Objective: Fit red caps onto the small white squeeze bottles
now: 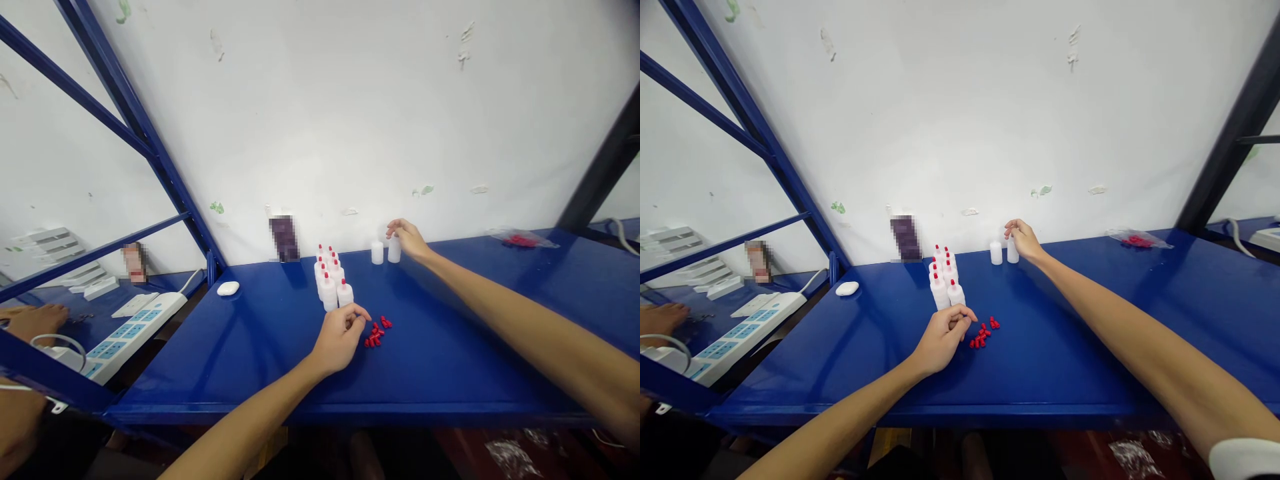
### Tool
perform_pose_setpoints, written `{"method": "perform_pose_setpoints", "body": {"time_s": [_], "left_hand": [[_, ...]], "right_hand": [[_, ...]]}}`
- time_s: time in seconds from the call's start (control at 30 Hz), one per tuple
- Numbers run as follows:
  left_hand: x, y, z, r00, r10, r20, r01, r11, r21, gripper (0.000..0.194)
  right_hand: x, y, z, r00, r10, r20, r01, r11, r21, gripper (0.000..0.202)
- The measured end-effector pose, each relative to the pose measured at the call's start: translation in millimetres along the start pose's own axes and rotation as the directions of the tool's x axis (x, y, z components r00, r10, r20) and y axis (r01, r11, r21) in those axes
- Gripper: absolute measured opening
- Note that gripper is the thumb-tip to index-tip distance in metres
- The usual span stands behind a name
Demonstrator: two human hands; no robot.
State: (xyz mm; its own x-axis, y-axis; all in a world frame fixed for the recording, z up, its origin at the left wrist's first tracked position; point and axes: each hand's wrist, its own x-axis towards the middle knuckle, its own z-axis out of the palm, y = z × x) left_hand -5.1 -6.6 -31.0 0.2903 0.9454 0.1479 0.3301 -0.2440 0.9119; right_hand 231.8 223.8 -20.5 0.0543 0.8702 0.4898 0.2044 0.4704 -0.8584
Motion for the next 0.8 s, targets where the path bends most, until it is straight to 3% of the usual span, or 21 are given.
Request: {"method": "perform_pose_setpoints", "body": {"time_s": [0.47,0.8], "left_hand": [[1.0,-3.0,-0.5,1.000,-0.004,0.015,0.004,1.000,-0.023,0.019],[0.4,-2.6,-1.0,1.000,-0.001,0.021,0.001,1.000,0.002,0.018]], "right_hand": [[1.8,-4.1,0.8,0.997,0.056,-0.045,-0.057,0.998,-0.026,0.022],[-7.1,-1.8,0.1,0.999,0.054,0.006,-0.054,0.997,-0.048,0.017]]}}
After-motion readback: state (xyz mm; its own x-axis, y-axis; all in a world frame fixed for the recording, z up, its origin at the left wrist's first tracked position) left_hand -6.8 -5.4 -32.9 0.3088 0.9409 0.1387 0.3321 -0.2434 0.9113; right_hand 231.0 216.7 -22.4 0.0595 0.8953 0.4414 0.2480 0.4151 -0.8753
